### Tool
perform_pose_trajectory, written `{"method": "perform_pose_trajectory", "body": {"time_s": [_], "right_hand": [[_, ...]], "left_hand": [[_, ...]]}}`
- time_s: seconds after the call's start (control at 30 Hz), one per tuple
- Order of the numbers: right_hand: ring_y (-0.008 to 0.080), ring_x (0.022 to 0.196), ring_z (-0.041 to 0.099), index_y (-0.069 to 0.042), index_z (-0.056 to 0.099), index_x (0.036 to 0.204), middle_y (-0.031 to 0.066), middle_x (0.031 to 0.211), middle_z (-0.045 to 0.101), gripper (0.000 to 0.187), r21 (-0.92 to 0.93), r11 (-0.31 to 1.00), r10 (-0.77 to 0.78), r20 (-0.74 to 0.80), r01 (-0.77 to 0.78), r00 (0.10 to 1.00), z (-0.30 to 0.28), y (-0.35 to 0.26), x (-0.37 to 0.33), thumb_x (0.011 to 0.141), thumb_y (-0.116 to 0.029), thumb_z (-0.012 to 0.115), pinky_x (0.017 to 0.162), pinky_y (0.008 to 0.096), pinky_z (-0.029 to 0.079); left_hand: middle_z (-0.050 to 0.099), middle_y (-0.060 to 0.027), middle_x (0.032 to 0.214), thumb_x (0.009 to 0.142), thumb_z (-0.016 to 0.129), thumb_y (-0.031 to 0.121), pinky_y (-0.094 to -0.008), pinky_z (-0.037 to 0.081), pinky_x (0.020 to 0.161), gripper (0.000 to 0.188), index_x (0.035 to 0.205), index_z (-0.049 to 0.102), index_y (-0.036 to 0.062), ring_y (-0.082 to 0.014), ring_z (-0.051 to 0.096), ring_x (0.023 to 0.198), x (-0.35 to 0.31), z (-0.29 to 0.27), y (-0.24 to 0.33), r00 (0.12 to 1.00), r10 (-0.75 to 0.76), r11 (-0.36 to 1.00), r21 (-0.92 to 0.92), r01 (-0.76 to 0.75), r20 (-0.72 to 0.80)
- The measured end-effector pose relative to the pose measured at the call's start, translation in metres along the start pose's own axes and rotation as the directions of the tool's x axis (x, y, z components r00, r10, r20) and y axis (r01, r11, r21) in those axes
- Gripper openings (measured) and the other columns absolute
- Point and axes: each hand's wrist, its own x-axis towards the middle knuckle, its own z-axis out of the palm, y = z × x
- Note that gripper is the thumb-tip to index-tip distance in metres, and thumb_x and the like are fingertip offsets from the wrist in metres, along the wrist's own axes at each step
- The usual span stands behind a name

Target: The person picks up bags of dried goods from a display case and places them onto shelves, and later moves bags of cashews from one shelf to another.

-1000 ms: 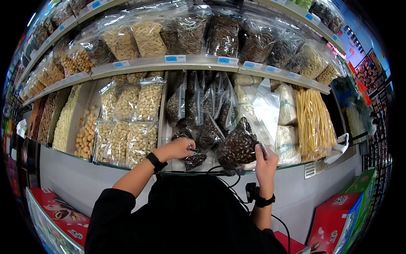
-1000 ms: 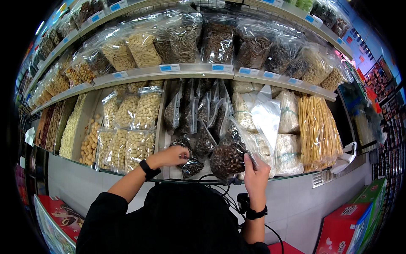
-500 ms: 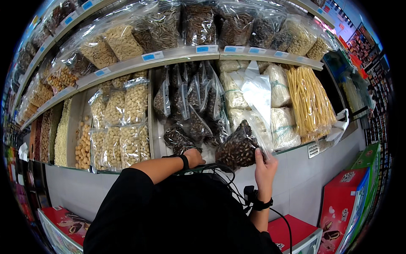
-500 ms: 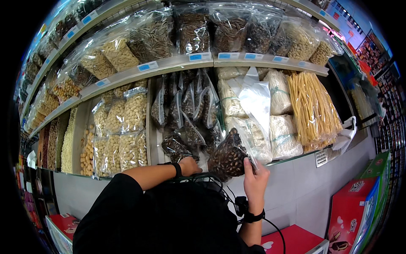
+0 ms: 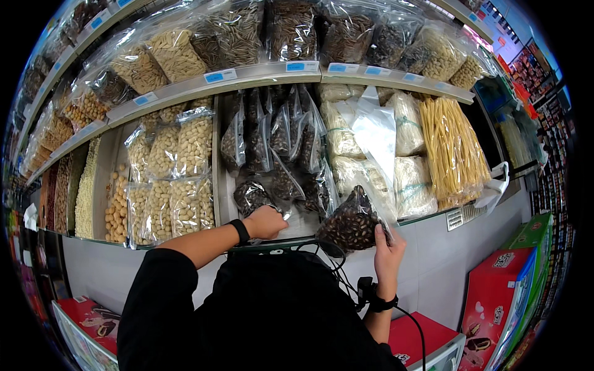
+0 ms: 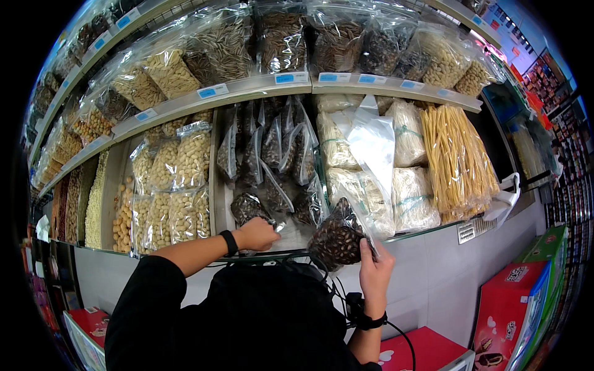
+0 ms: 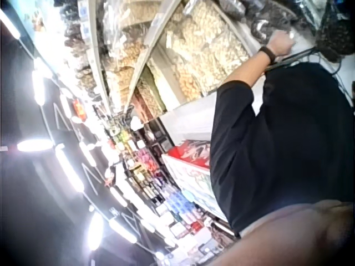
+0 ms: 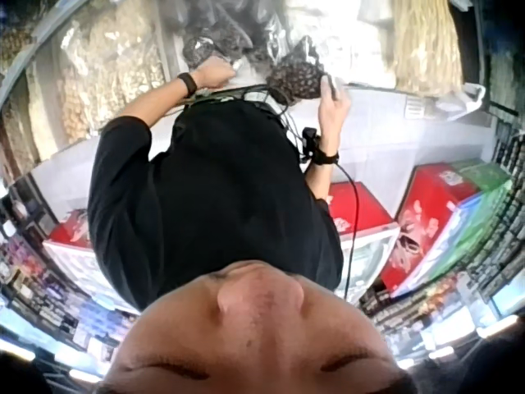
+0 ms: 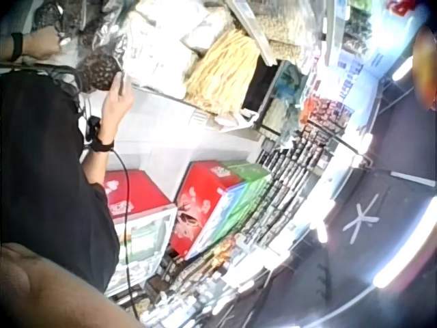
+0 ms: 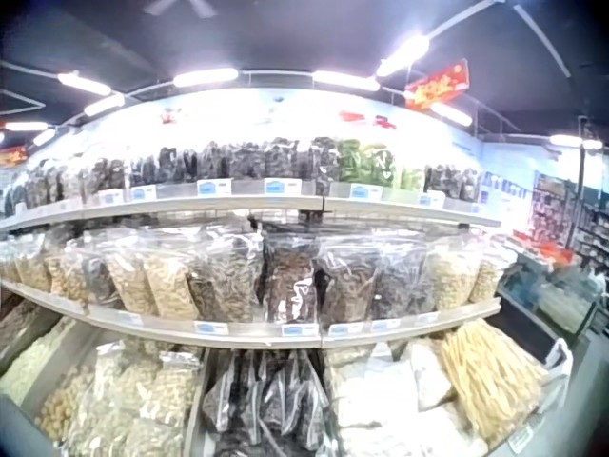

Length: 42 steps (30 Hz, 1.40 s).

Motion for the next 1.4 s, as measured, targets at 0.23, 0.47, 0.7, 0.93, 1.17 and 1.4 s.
{"method": "perform_pose_trajectory", "body": {"time_s": [0.23,0.47,0.7,0.93,1.17,1.4], "right_hand": [[0.0083,0.060,0.035,0.008,0.057,0.081,0.0006,0.059,0.044,0.025,-0.048,0.999,-0.002,0.046,0.005,0.999,-0.002,0.004,0.012,0.090,-0.015,0.061,0.051,0.0273,0.030],[0.0092,0.062,0.034,0.007,0.052,0.078,0.0028,0.061,0.041,0.027,0.022,0.999,-0.045,0.061,0.043,0.997,0.006,0.008,0.024,0.091,-0.016,0.059,0.053,0.0277,0.030],[0.0096,0.061,0.033,0.007,0.053,0.081,0.0018,0.060,0.039,0.025,0.014,0.997,-0.079,0.070,0.078,0.994,0.008,0.008,0.027,0.091,-0.015,0.059,0.052,0.0278,0.030],[0.0085,0.063,0.035,0.008,0.055,0.085,0.0008,0.062,0.042,0.024,-0.018,0.998,-0.061,0.085,0.063,0.994,0.011,-0.003,0.028,0.091,-0.015,0.059,0.053,0.0270,0.032],[0.0082,0.068,0.039,0.009,0.058,0.089,0.0001,0.068,0.050,0.026,-0.025,0.999,-0.027,0.101,0.030,0.994,0.013,-0.004,0.030,0.092,-0.017,0.059,0.059,0.0254,0.036],[0.0106,0.068,0.043,0.010,0.058,0.091,0.0085,0.068,0.056,0.025,-0.076,0.997,0.005,0.091,0.002,0.996,0.020,-0.007,0.037,0.091,-0.015,0.059,0.063,0.0287,0.042]], "left_hand": [[0.057,-0.0154,0.061,0.068,0.058,0.009,-0.0444,0.044,0.052,0.005,0.067,0.054,0.0060,-0.0362,0.058,0.059,-0.038,-0.070,-0.001,0.854,-0.407,0.864,-0.439,0.246,-0.323],[0.046,-0.0114,0.054,0.069,0.061,0.005,-0.0348,0.036,0.047,0.018,0.065,0.044,0.0014,-0.0233,0.046,0.048,-0.039,-0.073,-0.005,0.735,-0.589,0.637,-0.753,0.166,-0.337],[0.049,-0.0092,0.056,0.071,0.061,0.007,-0.0341,0.038,0.049,0.018,0.067,0.045,0.0011,-0.0207,0.048,0.050,-0.005,-0.062,0.010,0.777,-0.543,0.582,-0.810,0.075,-0.318],[0.049,-0.0083,0.056,0.075,0.060,0.003,-0.0310,0.038,0.049,0.016,0.069,0.045,0.0004,-0.0146,0.048,0.051,0.026,-0.061,0.008,0.443,-0.738,0.569,-0.822,0.005,-0.508],[0.049,-0.0083,0.058,0.079,0.059,0.003,-0.0281,0.036,0.049,0.014,0.071,0.047,-0.0001,-0.0110,0.045,0.053,0.034,-0.074,-0.011,0.340,-0.829,0.481,-0.876,0.025,-0.445],[0.059,-0.0204,0.068,0.085,0.054,0.017,-0.0507,0.045,0.065,0.027,0.106,0.045,0.0023,-0.0396,0.060,0.074,0.036,-0.069,-0.004,0.612,-0.668,0.712,-0.602,0.362,-0.422]]}}
